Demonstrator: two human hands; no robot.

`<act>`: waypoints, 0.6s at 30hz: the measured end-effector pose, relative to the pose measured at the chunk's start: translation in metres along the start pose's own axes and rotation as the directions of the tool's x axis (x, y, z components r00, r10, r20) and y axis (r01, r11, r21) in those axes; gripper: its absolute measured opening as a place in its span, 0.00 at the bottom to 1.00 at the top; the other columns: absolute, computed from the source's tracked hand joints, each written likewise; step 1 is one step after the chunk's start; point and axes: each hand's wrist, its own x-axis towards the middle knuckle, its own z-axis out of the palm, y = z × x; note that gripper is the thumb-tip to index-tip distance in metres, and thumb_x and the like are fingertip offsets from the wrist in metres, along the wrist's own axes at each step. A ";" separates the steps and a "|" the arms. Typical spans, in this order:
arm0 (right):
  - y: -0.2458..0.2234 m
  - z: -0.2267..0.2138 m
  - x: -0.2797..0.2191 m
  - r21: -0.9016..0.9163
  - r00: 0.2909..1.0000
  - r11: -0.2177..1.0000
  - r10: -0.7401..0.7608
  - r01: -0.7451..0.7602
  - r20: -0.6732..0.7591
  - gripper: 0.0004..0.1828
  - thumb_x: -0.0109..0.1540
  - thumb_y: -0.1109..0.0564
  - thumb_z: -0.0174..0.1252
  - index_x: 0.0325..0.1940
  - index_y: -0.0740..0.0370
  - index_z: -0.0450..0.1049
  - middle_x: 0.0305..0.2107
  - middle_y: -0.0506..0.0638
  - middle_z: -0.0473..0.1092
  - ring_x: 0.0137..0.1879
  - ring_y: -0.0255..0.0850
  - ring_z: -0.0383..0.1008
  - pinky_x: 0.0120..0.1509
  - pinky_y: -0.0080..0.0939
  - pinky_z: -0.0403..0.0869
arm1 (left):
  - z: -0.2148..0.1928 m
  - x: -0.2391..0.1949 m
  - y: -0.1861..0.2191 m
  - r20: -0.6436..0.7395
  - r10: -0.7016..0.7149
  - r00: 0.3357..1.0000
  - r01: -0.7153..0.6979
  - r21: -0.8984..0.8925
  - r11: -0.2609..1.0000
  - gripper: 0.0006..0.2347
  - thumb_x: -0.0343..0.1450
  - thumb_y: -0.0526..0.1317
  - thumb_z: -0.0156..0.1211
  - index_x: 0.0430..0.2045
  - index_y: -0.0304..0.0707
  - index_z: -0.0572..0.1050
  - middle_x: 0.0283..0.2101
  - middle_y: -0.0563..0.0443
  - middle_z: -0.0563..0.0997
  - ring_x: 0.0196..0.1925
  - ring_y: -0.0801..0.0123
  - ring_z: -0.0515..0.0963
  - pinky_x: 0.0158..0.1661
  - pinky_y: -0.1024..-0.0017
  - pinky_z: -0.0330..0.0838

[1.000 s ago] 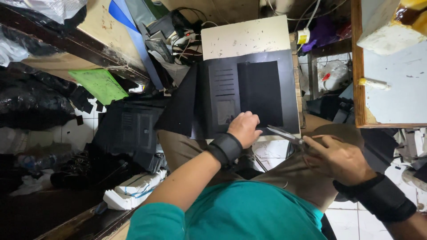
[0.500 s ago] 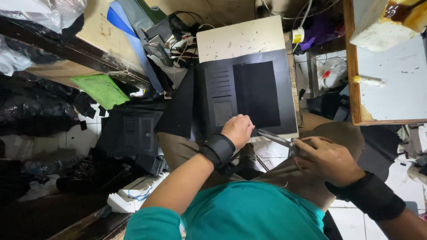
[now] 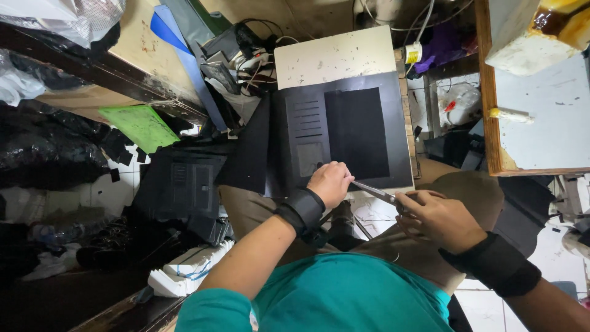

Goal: The person sits with a pattern board on their lap, cuts pieces from a black foam sheet with scissors, and fits a clear plastic piece into a cutout in the board. They press and align the cut foam pieces into the board's recesses and continue trimming the foam sheet.

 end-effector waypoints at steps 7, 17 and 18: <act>0.023 0.005 -0.012 0.218 0.989 0.967 0.112 -0.130 0.092 0.40 0.57 0.32 0.59 0.72 0.39 0.63 0.54 0.47 0.71 0.54 0.41 0.78 0.42 0.44 0.79 | -0.013 -0.037 -0.002 -0.083 0.259 0.962 -0.242 0.174 0.955 0.07 0.74 0.38 0.54 0.34 0.39 0.80 0.32 0.41 0.77 0.36 0.44 0.77 0.39 0.49 0.71; 0.026 0.025 -0.014 0.268 0.999 0.963 0.025 -0.035 0.039 0.39 0.59 0.37 0.61 0.73 0.41 0.62 0.49 0.50 0.70 0.53 0.40 0.75 0.50 0.35 0.75 | -0.029 -0.070 0.012 0.346 0.340 0.875 -0.457 0.354 0.816 0.08 0.70 0.42 0.60 0.23 0.42 0.82 0.31 0.44 0.81 0.36 0.44 0.80 0.30 0.45 0.73; 0.026 0.027 -0.013 0.300 1.000 0.954 -0.002 0.006 -0.013 0.39 0.59 0.41 0.62 0.74 0.45 0.62 0.49 0.52 0.71 0.55 0.40 0.73 0.53 0.34 0.74 | -0.034 -0.068 0.015 0.343 0.269 0.900 -0.373 0.287 0.882 0.10 0.71 0.43 0.62 0.25 0.37 0.81 0.33 0.41 0.81 0.39 0.40 0.81 0.32 0.41 0.74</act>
